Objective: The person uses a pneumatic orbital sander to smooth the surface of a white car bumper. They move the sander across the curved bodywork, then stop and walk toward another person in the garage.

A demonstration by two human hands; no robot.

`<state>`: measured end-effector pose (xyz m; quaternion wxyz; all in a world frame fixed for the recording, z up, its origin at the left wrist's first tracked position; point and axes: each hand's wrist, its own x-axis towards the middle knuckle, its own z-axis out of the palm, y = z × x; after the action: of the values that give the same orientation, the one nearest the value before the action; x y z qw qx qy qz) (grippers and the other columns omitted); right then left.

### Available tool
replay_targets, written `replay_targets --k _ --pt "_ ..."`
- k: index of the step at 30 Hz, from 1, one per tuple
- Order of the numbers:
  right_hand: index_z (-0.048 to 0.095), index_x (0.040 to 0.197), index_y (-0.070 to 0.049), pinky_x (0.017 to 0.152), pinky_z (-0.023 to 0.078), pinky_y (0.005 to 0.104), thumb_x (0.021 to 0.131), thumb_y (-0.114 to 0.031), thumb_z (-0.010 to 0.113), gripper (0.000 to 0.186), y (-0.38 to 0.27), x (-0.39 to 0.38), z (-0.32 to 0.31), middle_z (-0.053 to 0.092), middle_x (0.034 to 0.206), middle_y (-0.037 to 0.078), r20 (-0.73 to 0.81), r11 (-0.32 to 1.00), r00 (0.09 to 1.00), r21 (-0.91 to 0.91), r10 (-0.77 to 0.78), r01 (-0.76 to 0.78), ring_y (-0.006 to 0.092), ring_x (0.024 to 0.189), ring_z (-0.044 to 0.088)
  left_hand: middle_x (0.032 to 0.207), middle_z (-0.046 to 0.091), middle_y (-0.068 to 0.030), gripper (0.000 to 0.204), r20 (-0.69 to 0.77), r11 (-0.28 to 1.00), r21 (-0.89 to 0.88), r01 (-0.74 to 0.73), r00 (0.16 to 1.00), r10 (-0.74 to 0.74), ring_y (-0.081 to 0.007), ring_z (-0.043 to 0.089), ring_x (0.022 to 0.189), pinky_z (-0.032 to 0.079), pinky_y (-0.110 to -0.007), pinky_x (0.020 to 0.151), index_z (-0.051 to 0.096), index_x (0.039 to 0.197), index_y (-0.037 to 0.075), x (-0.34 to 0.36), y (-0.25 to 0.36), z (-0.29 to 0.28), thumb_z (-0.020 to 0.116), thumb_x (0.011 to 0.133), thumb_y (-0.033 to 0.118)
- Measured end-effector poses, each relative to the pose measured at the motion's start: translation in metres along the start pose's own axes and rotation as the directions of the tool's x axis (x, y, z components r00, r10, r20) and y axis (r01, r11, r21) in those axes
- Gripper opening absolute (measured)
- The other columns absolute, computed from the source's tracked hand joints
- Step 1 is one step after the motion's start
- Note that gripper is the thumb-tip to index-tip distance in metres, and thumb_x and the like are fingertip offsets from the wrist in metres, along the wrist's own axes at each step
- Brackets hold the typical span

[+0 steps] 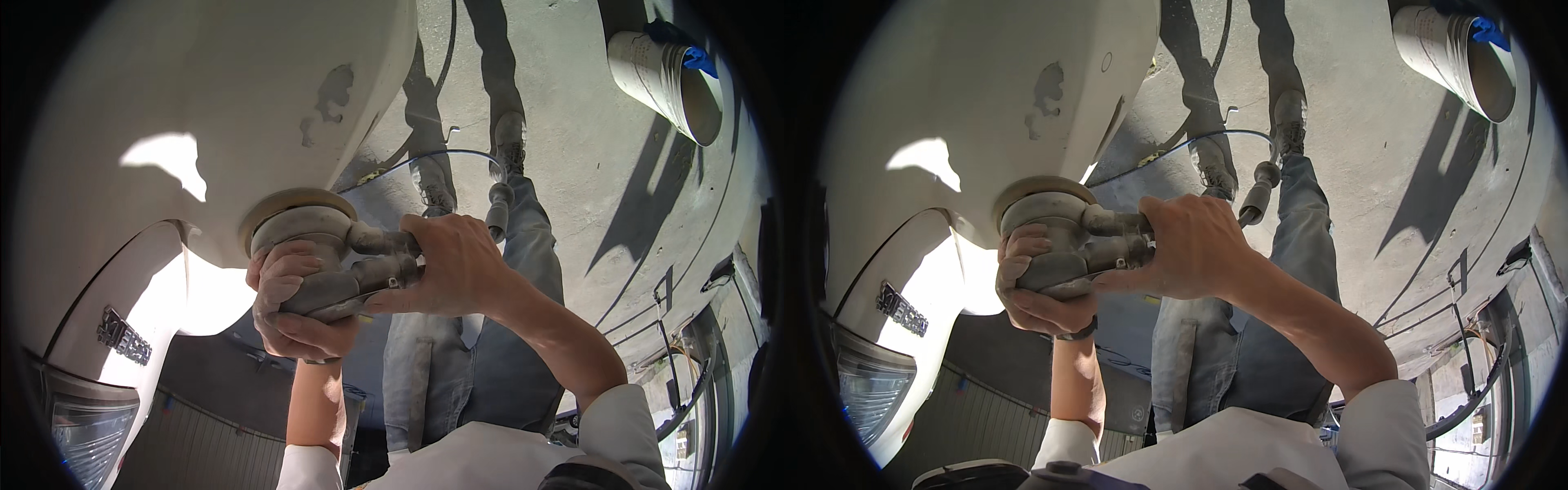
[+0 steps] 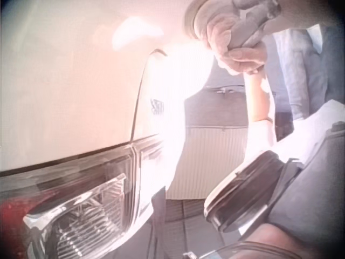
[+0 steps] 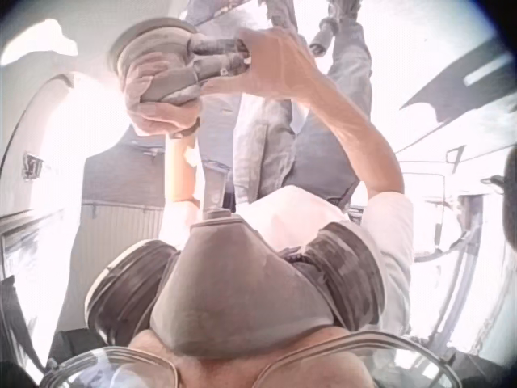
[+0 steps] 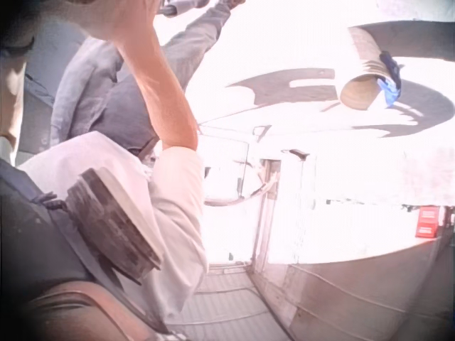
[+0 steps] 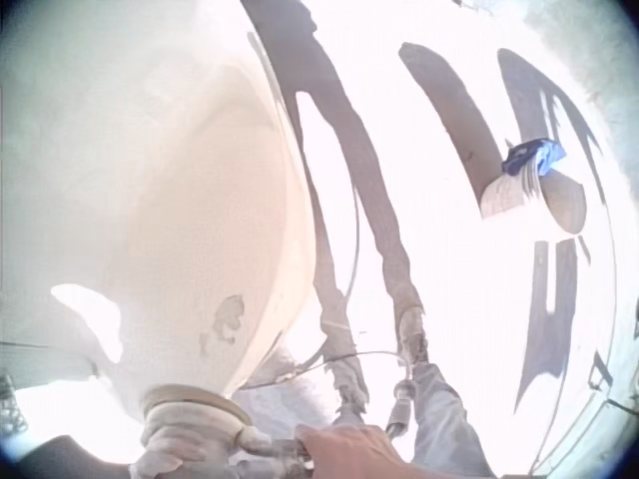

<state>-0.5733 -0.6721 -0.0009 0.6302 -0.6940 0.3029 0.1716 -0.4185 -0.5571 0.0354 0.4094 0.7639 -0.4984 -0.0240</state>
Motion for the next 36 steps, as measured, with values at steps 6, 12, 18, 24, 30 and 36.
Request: replay_targets --k 6,12,18,24,30,36 --pt "0.061 0.126 0.0 0.093 0.052 0.0469 0.08 -0.065 0.083 0.082 0.0 -0.024 0.044 0.067 0.106 0.017 -0.167 0.957 0.943 -0.081 -0.289 0.279 0.0331 0.1 0.069 0.09 0.076 -0.0163 0.032 0.13 0.981 0.143 0.132 0.98 -0.151 -0.0336 0.076 0.084 0.054 -0.052 0.096 0.061 0.107 0.002 -0.051 0.014 -0.05 0.04 0.105 0.026" --pt "0.054 0.143 -0.009 0.093 0.055 0.0469 0.075 -0.021 0.085 0.076 0.052 -0.039 0.073 0.052 0.128 0.016 -0.508 0.827 0.687 -0.1 -0.52 0.553 0.0338 0.103 0.063 0.102 0.077 -0.0202 0.034 0.255 0.996 0.085 -0.03 0.967 0.007 -0.0377 0.077 0.096 0.054 -0.053 0.102 0.062 0.109 0.001 -0.06 0.05 0.028 0.05 0.103 0.032" --pt "0.053 0.139 -0.008 0.077 0.062 0.0427 0.069 -0.014 0.092 0.081 0.142 0.022 0.009 0.053 0.118 0.014 -0.683 0.846 0.558 -0.169 -0.471 0.506 0.0317 0.099 0.065 0.135 0.065 -0.0162 0.054 0.457 0.906 0.269 -0.327 0.871 0.179 -0.037 0.064 0.127 0.044 -0.053 0.114 0.055 0.141 0.01 -0.054 0.022 0.024 0.043 0.108 0.051" --pt "0.051 0.134 0.0 0.08 0.058 0.0423 0.074 -0.036 0.095 0.082 0.172 0.122 -0.035 0.058 0.116 0.017 -0.824 0.746 0.107 -0.439 -0.556 0.502 0.0313 0.105 0.061 0.151 0.044 -0.0246 0.067 0.658 0.377 0.504 -0.777 0.628 0.415 -0.0431 0.044 0.141 0.03 -0.068 0.119 0.047 0.151 0.005 -0.001 -0.1 -0.114 0.043 0.105 0.053" --pt "0.051 0.137 -0.005 0.078 0.053 0.0372 0.072 -0.04 0.094 0.086 0.175 0.176 0.011 0.055 0.12 0.015 -0.76 0.602 -0.046 -0.549 -0.649 0.58 0.0309 0.108 0.056 0.162 0.027 -0.0255 0.093 0.495 0.477 0.546 -0.688 0.725 0.478 -0.0469 0.029 0.153 0.031 -0.066 0.122 0.028 0.159 0.006 -0.013 -0.137 -0.138 0.033 0.098 0.076" --pt "0.053 0.142 -0.007 0.072 0.054 0.0357 0.068 -0.033 0.097 0.09 0.19 0.19 0.019 0.056 0.118 0.014 -0.732 0.536 -0.167 -0.615 -0.66 0.578 0.0277 0.1 0.058 0.167 0.026 -0.0258 0.111 0.369 0.575 0.563 -0.593 0.803 0.467 -0.0437 0.026 0.157 0.02 -0.063 0.127 0.027 0.163 0.006 -0.007 -0.13 -0.135 0.044 0.09 0.086"
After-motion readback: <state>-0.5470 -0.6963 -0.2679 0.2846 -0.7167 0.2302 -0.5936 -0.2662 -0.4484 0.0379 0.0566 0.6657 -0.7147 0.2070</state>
